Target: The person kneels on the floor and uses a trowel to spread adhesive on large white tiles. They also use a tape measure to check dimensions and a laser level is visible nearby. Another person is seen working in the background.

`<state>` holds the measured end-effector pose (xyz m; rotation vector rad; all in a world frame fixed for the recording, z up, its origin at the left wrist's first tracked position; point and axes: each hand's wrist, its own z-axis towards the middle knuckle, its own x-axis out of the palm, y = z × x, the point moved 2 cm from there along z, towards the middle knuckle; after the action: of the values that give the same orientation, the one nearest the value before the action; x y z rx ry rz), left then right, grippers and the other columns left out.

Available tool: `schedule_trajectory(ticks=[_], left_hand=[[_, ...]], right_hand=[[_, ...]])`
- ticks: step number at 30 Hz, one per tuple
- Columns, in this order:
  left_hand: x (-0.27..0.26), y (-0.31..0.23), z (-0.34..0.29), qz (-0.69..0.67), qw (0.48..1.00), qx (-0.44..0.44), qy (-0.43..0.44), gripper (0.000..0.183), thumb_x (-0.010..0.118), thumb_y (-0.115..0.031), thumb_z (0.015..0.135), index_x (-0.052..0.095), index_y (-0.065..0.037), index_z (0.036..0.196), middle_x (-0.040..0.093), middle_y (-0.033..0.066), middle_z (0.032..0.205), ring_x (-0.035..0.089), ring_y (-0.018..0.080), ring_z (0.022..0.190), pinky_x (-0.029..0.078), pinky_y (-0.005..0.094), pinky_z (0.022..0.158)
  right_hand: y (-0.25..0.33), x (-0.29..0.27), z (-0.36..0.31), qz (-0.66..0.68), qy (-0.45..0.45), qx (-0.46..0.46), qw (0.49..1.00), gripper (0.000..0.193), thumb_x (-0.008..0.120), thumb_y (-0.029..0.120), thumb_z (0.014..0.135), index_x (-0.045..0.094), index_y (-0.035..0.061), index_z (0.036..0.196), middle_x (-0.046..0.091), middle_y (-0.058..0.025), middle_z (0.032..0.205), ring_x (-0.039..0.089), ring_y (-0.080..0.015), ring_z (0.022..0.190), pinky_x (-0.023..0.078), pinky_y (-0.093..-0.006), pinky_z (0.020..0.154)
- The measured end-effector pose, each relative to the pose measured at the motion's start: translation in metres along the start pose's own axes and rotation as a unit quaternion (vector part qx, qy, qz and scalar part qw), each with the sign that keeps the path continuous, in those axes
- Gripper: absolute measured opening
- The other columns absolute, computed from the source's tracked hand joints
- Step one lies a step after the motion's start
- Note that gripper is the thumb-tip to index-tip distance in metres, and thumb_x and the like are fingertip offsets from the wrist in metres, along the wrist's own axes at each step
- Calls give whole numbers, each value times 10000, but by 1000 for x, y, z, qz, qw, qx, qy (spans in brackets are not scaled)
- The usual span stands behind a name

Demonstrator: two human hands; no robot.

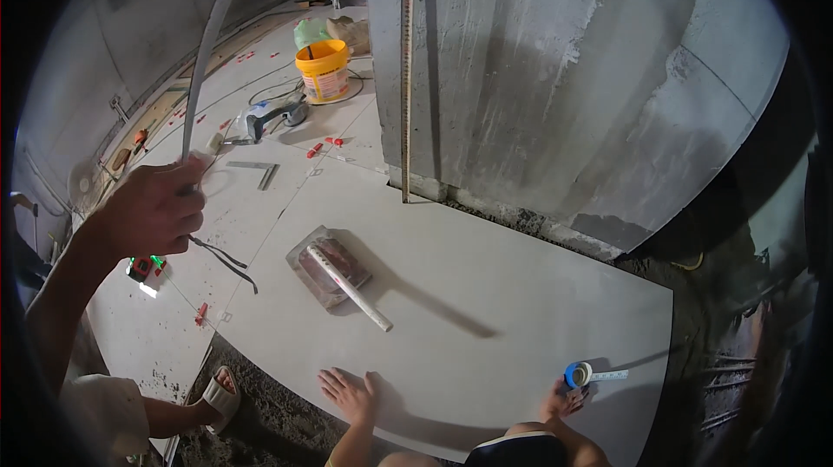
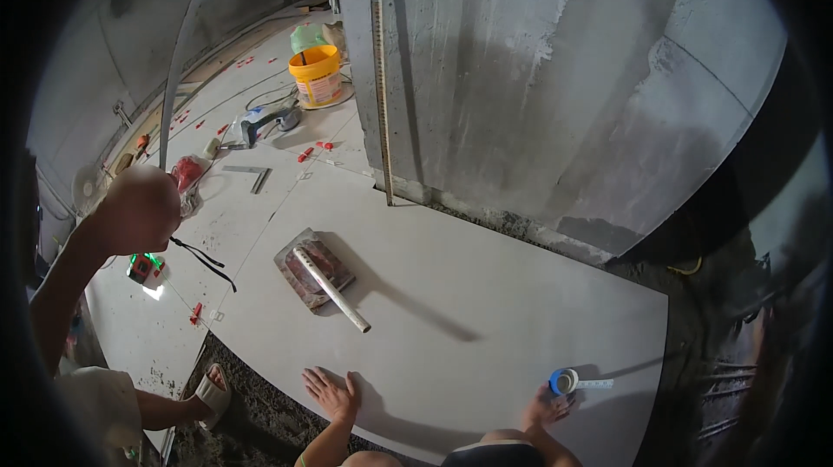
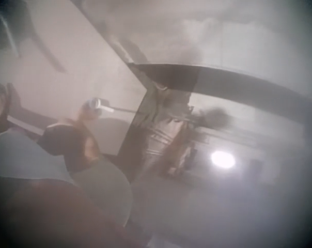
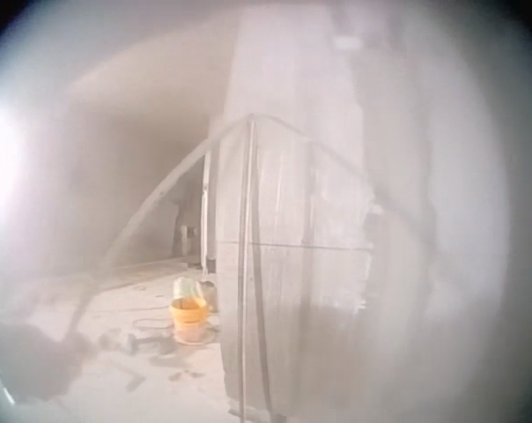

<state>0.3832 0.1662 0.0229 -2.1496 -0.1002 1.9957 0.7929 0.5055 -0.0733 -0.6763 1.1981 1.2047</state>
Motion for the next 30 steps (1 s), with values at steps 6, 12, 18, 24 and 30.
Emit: schedule_trajectory(ticks=[6, 12, 18, 24, 30], left_hand=[[5, 1, 2, 12, 1000, -2, 5, 997, 479, -612, 932, 149, 101, 1546, 109, 333, 1617, 61, 431, 1533, 59, 514, 1243], [3, 3, 1, -4, 999, 26, -19, 973, 519, -571, 924, 191, 122, 1523, 152, 344, 1602, 92, 458, 1520, 77, 524, 1239], [-4, -1, -1, -21, 999, 16, -25, 963, 524, -566, 919, 215, 122, 1517, 168, 346, 1595, 101, 450, 1520, 81, 526, 1235], [-9, -5, -2, -27, 999, 16, -22, 957, 528, -552, 911, 232, 135, 1508, 180, 353, 1589, 110, 459, 1515, 78, 534, 1232], [-14, -8, -2, -35, 999, 10, -25, 957, 535, -559, 903, 253, 132, 1501, 213, 350, 1576, 113, 465, 1511, 90, 536, 1231]], right_hand=[[-2, 6, -1, -32, -48, -13, 998, 911, 554, 705, 862, 405, 63, 1490, 442, -189, 1499, 403, -380, 1390, 287, -530, 1135], [5, 7, -4, -54, -56, -42, 996, 889, 554, 693, 870, 425, 72, 1492, 437, -165, 1519, 407, -349, 1405, 304, -537, 1132], [2, 2, 2, -92, -28, -15, 995, 867, 558, 670, 869, 426, 89, 1499, 452, -130, 1515, 423, -334, 1395, 313, -546, 1120], [2, -3, 3, -79, -39, -28, 996, 849, 571, 656, 872, 455, 67, 1473, 477, -146, 1490, 432, -360, 1381, 336, -520, 1099], [11, -14, -1, -63, -77, -53, 994, 822, 597, 620, 878, 465, 54, 1459, 477, -165, 1487, 449, -367, 1367, 346, -530, 1091]])
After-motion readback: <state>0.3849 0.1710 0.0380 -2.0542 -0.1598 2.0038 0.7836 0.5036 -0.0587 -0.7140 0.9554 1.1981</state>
